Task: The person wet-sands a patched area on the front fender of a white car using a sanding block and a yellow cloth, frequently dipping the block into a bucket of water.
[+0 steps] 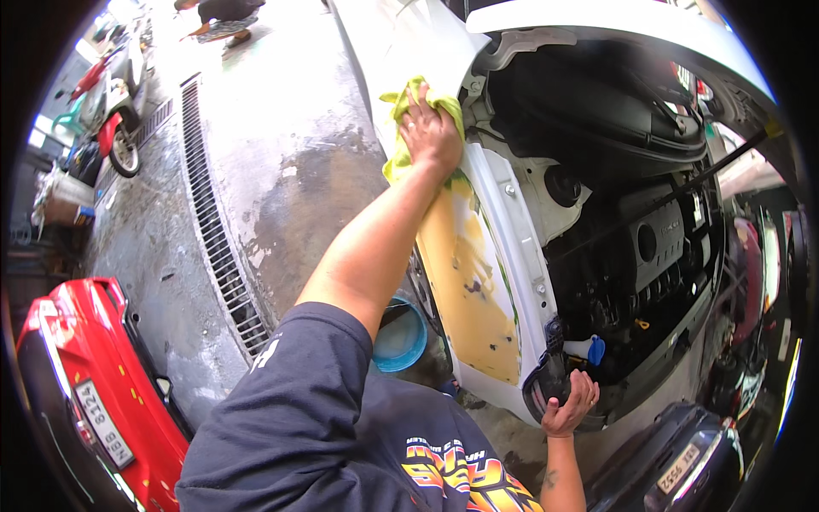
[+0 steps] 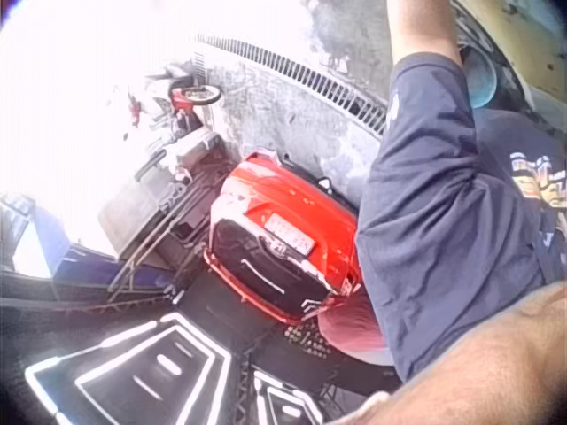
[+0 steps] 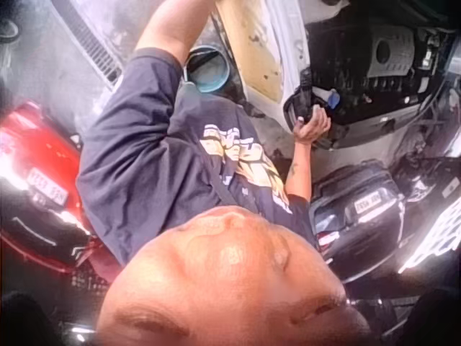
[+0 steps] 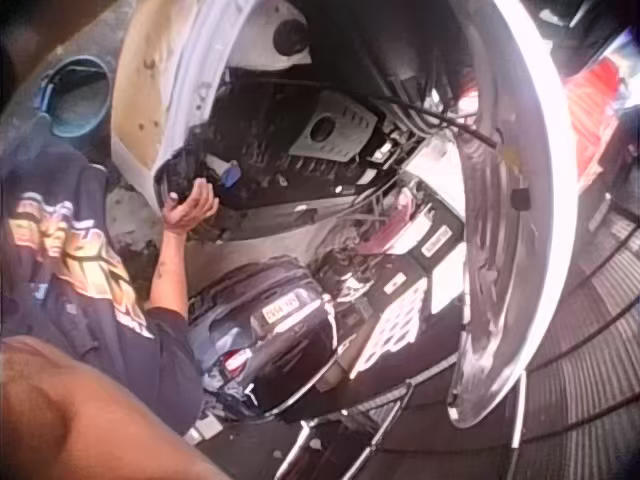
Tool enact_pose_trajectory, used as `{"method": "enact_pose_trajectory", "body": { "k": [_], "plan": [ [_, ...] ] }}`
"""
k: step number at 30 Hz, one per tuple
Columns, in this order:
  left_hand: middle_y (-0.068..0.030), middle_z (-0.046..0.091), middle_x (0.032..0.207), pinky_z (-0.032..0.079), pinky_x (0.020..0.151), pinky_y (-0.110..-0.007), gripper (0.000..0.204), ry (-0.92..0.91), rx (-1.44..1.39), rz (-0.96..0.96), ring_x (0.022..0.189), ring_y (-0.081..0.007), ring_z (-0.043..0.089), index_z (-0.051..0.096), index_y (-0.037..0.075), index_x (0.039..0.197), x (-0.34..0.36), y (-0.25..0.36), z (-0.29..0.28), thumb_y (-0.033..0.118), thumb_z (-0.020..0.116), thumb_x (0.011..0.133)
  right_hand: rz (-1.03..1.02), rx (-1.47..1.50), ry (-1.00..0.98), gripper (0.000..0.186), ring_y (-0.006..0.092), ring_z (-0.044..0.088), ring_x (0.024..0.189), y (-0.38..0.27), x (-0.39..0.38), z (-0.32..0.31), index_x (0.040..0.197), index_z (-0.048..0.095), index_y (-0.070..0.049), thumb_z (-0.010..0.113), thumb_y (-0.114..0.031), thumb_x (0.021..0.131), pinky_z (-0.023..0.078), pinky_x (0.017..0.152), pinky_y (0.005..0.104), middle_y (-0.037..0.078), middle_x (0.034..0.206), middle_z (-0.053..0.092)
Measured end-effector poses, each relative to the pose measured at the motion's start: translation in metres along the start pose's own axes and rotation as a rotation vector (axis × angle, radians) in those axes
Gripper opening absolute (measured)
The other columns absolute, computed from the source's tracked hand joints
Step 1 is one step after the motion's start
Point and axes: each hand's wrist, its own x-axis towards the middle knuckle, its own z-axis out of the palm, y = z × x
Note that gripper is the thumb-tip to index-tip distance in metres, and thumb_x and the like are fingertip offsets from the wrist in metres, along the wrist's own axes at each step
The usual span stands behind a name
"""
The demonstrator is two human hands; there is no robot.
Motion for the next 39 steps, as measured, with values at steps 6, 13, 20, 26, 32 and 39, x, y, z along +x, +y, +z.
{"method": "enact_pose_trajectory", "body": {
  "k": [6,13,20,26,32,39],
  "plan": [
    [-0.0145,0.011,0.180,0.016,0.131,-0.063,0.061,-0.114,-0.060,-0.120,0.161,-0.0477,0.022,0.016,0.029,0.171,0.048,-0.001,-0.007,0.037,0.032,0.112,0.009,-0.057,-0.028,0.066,0.0418,0.057,0.132,-0.006,0.000,-0.003,0.141,0.060,-0.002,0.038,-0.055,0.108,0.032,0.118,0.0606,0.019,0.137,0.064],
    [-0.0273,0.027,0.171,0.028,0.129,-0.048,0.073,-0.067,-0.818,-0.453,0.153,-0.0476,0.036,0.021,0.011,0.170,-0.058,-0.123,0.020,0.032,0.051,0.106,0.022,-0.095,-0.052,0.064,0.0425,0.056,0.130,-0.015,0.011,-0.006,0.140,0.060,-0.002,0.040,-0.052,0.106,0.035,0.114,0.0575,0.020,0.135,0.064],
    [-0.0324,-0.003,0.175,0.016,0.133,-0.052,0.075,-0.237,-0.543,-0.255,0.162,-0.0525,0.006,0.006,0.009,0.173,-0.340,-0.092,0.006,0.025,0.046,0.111,0.033,-0.101,-0.010,0.062,0.0434,0.055,0.130,-0.016,0.003,-0.006,0.142,0.060,-0.003,0.044,-0.051,0.105,0.036,0.114,0.0570,0.019,0.134,0.064],
    [-0.0332,0.011,0.174,0.016,0.132,-0.052,0.086,-0.080,-0.436,-0.031,0.161,-0.0505,0.015,0.014,0.009,0.172,-0.196,-0.093,-0.005,0.021,0.058,0.100,-0.009,-0.098,0.050,0.057,0.0422,0.055,0.130,-0.013,0.006,-0.007,0.141,0.061,-0.005,0.051,-0.048,0.104,0.037,0.113,0.0554,0.017,0.132,0.066],
    [-0.0278,0.017,0.176,0.023,0.132,-0.044,0.114,0.138,-0.531,-0.350,0.163,-0.0407,0.021,-0.005,0.006,0.172,-0.185,-0.046,-0.011,0.049,0.070,0.098,0.014,-0.040,0.120,0.060,0.0410,0.054,0.132,-0.005,-0.006,-0.006,0.143,0.060,-0.006,0.061,-0.048,0.100,0.036,0.115,0.0534,0.015,0.132,0.065],
    [-0.0323,0.023,0.168,0.021,0.130,-0.050,0.085,0.220,-0.339,-0.219,0.157,-0.0476,0.023,0.016,0.000,0.169,-0.438,-0.027,0.035,0.037,0.061,0.107,0.066,0.073,0.175,0.068,0.0447,0.045,0.144,0.004,-0.019,-0.004,0.155,0.052,-0.019,0.068,-0.050,0.097,0.034,0.118,0.0574,0.020,0.146,0.057]
  ]
}}
